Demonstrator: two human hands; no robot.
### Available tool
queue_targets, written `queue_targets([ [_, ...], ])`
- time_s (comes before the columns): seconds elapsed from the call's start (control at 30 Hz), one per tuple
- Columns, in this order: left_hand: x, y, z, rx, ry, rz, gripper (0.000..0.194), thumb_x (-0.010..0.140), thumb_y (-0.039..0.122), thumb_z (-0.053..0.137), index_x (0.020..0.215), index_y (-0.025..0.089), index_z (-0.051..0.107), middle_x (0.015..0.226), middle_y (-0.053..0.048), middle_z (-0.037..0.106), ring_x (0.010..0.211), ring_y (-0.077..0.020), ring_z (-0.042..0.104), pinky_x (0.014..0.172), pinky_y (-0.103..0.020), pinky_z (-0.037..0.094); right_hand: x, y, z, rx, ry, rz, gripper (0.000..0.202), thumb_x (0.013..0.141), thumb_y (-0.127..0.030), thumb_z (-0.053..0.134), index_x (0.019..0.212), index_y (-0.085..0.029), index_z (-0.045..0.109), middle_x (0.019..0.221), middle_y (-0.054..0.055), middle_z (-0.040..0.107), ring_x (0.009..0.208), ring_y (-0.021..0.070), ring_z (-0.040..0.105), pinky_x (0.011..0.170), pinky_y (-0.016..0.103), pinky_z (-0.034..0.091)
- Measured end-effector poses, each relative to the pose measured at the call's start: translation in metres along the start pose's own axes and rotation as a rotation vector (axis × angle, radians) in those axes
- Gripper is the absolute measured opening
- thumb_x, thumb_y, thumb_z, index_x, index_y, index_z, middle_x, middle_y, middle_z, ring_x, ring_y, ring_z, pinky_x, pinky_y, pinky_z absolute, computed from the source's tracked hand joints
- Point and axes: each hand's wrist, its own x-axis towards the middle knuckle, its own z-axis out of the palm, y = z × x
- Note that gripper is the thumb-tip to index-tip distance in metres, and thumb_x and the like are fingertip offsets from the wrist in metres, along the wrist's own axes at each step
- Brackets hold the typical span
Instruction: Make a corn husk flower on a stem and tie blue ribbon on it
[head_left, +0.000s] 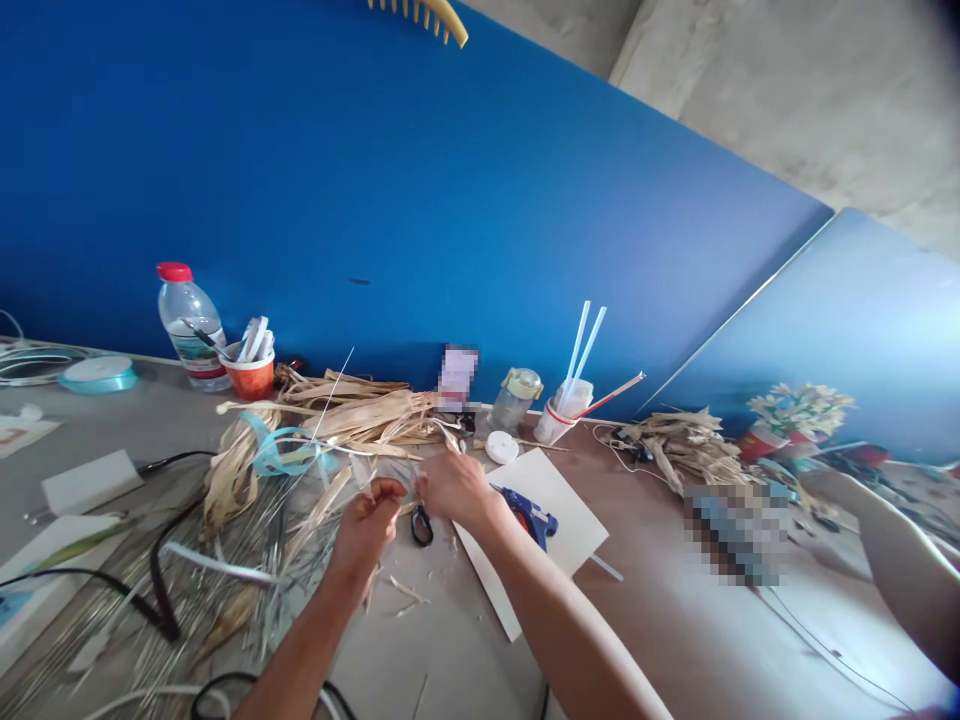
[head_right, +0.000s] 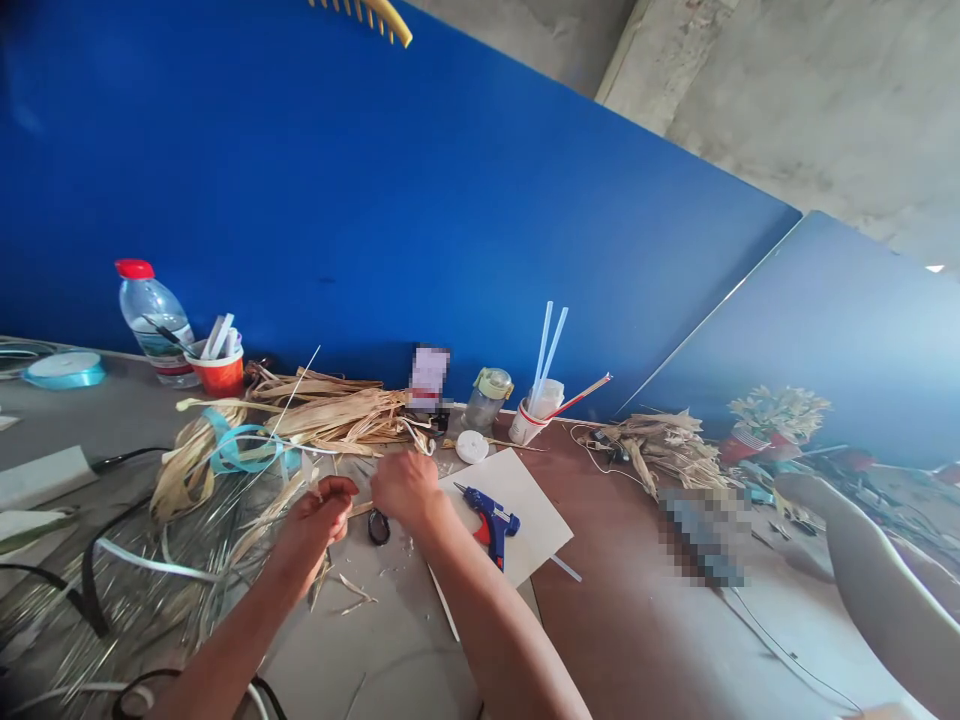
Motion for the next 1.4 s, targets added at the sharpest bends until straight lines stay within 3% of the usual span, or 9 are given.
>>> queue_targets([
  [0.1, 0.002, -0.001, -0.001, -0.007, 0.044, 0.054, 0.015, 0.060, 0.029, 0.059, 0.070, 0.020, 0.053, 0.043, 0.010, 0.036, 0.038, -0.0066, 0.027, 0.042, -0.021, 0.019, 0.028, -0.007, 0.007, -0.013, 0.098, -0.111, 0.029, 0.086, -0.023, 0.045, 0.104, -0.019, 0.068, 0.109, 0.012, 0.069, 0.093, 0.0233, 0.066, 0.073, 0.031, 0.048],
  [0.33, 0.000, 0.004, -0.002, -0.081, 0.087, 0.067, 0.017, 0.063, 0.033, 0.060, 0.071, 0.020, 0.052, 0.048, 0.009, 0.039, 0.039, -0.0067, 0.032, 0.041, -0.021, 0.022, 0.080, -0.034, 0.035, -0.060, 0.179, -0.216, 0.029, 0.082, -0.020, 0.051, 0.106, -0.010, 0.066, 0.117, 0.018, 0.062, 0.112, 0.0290, 0.055, 0.092, 0.039, 0.042],
  [0.53, 0.000, 0.005, -0.001, -0.115, 0.108, 0.067, 0.017, 0.063, 0.032, 0.060, 0.070, 0.020, 0.050, 0.046, 0.009, 0.041, 0.039, -0.0068, 0.031, 0.042, -0.021, 0.023, 0.093, -0.033, 0.019, -0.004, 0.255, -0.163, 0.026, 0.084, -0.021, 0.048, 0.103, -0.014, 0.064, 0.104, 0.014, 0.067, 0.094, 0.0243, 0.063, 0.079, 0.034, 0.046],
  [0.6, 0.000, 0.006, -0.001, -0.123, 0.101, 0.071, 0.017, 0.064, 0.032, 0.060, 0.071, 0.020, 0.050, 0.046, 0.009, 0.041, 0.039, -0.0067, 0.031, 0.041, -0.020, 0.023, 0.089, -0.024, 0.006, 0.120, 0.372, -0.052, 0.026, 0.087, -0.021, 0.042, 0.102, -0.015, 0.062, 0.103, 0.012, 0.066, 0.088, 0.0212, 0.063, 0.073, 0.030, 0.047],
  [0.7, 0.002, 0.006, 0.000, -0.138, 0.085, 0.052, 0.018, 0.062, 0.033, 0.060, 0.070, 0.020, 0.050, 0.045, 0.009, 0.041, 0.037, -0.0055, 0.028, 0.040, -0.020, 0.021, 0.069, -0.008, -0.005, 0.845, 0.597, 0.163, 0.011, 0.078, -0.022, 0.048, 0.075, -0.019, 0.058, 0.069, 0.001, 0.064, 0.064, 0.0140, 0.057, 0.056, 0.022, 0.042],
  [0.77, 0.003, 0.004, 0.000, -0.136, 0.059, 0.016, 0.020, 0.061, 0.034, 0.062, 0.068, 0.021, 0.049, 0.045, 0.010, 0.042, 0.035, -0.0047, 0.025, 0.040, -0.019, 0.018, 0.046, 0.000, -0.002, 1.433, 0.489, 0.132, 0.008, 0.071, -0.024, 0.050, 0.064, -0.020, 0.049, 0.047, -0.006, 0.050, 0.044, 0.0103, 0.045, 0.043, 0.019, 0.034],
  [1.03, 0.002, -0.007, 0.001, -0.093, -0.003, -0.003, 0.026, 0.061, 0.041, 0.071, 0.072, 0.021, 0.058, 0.051, 0.007, 0.050, 0.040, -0.0074, 0.032, 0.041, -0.022, 0.020, -0.030, 0.007, 0.044, 1.989, 0.439, 0.255, 0.014, 0.058, -0.019, 0.055, 0.068, -0.021, 0.044, 0.043, -0.011, 0.042, 0.032, 0.0051, 0.035, 0.034, 0.016, 0.023],
  [1.23, -0.006, 0.005, 0.005, -0.170, 0.060, 0.036, 0.039, 0.053, 0.040, 0.082, 0.081, 0.023, 0.060, 0.054, 0.008, 0.052, 0.043, -0.0093, 0.038, 0.043, -0.023, 0.028, -0.035, 0.000, 0.059, 2.128, 0.371, 0.282, 0.020, 0.058, -0.022, 0.063, 0.069, -0.019, 0.046, 0.049, -0.008, 0.048, 0.037, 0.0062, 0.040, 0.038, 0.018, 0.030],
  [1.4, -0.003, 0.013, -0.001, -0.212, 0.081, 0.029, 0.039, 0.051, 0.040, 0.084, 0.073, 0.021, 0.057, 0.051, 0.010, 0.045, 0.042, -0.0069, 0.033, 0.042, -0.022, 0.029, -0.044, 0.008, 0.056, 1.734, 0.540, 0.203, 0.015, 0.065, -0.020, 0.064, 0.078, -0.018, 0.056, 0.056, -0.007, 0.051, 0.048, 0.0081, 0.044, 0.047, 0.019, 0.034],
])
